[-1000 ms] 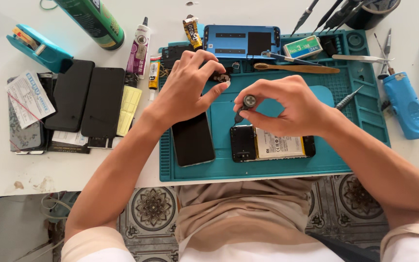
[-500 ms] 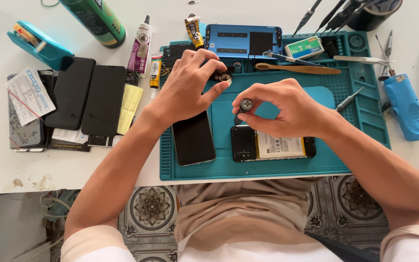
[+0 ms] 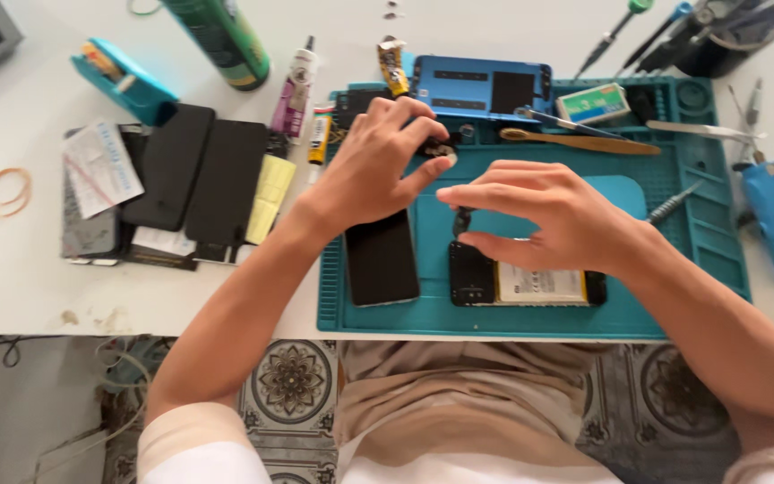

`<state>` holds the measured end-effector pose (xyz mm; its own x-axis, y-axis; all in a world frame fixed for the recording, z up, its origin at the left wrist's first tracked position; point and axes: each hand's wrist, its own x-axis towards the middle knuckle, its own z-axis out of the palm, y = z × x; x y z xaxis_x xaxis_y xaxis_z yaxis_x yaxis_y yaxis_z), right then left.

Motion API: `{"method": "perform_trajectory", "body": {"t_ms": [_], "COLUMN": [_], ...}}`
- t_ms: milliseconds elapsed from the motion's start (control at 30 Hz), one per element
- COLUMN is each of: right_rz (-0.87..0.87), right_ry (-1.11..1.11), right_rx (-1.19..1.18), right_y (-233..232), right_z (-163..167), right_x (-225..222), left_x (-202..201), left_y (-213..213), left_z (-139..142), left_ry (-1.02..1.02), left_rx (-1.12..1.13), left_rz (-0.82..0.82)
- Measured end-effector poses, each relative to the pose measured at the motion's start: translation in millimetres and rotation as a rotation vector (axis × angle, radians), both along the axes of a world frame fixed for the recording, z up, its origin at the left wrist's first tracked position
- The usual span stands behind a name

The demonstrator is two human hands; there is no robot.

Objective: The person works on a disassembled smartphone on a teal repair mat. They use a screwdriver on the phone's internals, pry at the battery with a small tool, and finally hold the phone while scraping along the battery edge with a wooden stick to work the battery loose.

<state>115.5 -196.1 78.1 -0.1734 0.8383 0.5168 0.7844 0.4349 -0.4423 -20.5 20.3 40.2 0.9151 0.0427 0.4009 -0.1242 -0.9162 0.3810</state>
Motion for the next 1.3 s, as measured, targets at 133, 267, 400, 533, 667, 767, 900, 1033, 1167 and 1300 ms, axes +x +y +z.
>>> {"method": "perform_trajectory", "body": {"t_ms": [133,267,400,533,667,767,900,1033,1167,1300], "right_rz": [-0.007,-0.044,-0.033,-0.084,-0.095,-0.079,-0.117,-0.02,-0.031,-0.11], "right_ry": [0.009,-0.062,-0.057,-0.082,-0.012,0.079,0.029,-0.021,-0.037,-0.147], "right_rx": [0.001,0.056,0.041,0.024,-0.051,-0.134,-0.196,-0.095,-0.14,-0.08], "right_y": [0,-1,-1,0,0,-2,0,-1,-1,1], "right_z": [3,2,1,0,-5,-10,-11,-6,-2,1], "right_x": [-2,-3,-3,-4,-5,-7,-9,-6,-7,-9], "left_x": [1,1,2,2,3,2,1,1,2,2], "left_y": [-2,-2,-2,-2,-2,-2,-2,-2,-3,-3], "left_z": [0,-1,-1,-1,-2,-3,-3,-2,-1,-1], "left_ry": [0.004,0.004,-0.002,0.017,0.027,0.02,0.02,0.016,0.016,0.031], "left_rx": [0.003,-0.009,-0.013,-0.014,-0.005,-0.011,-0.013,-0.018,-0.018,-0.011], "left_rz": [-0.004,-0.004,-0.007,-0.002,-0.002,-0.004,-0.007,-0.014,-0.016,-0.009]}}
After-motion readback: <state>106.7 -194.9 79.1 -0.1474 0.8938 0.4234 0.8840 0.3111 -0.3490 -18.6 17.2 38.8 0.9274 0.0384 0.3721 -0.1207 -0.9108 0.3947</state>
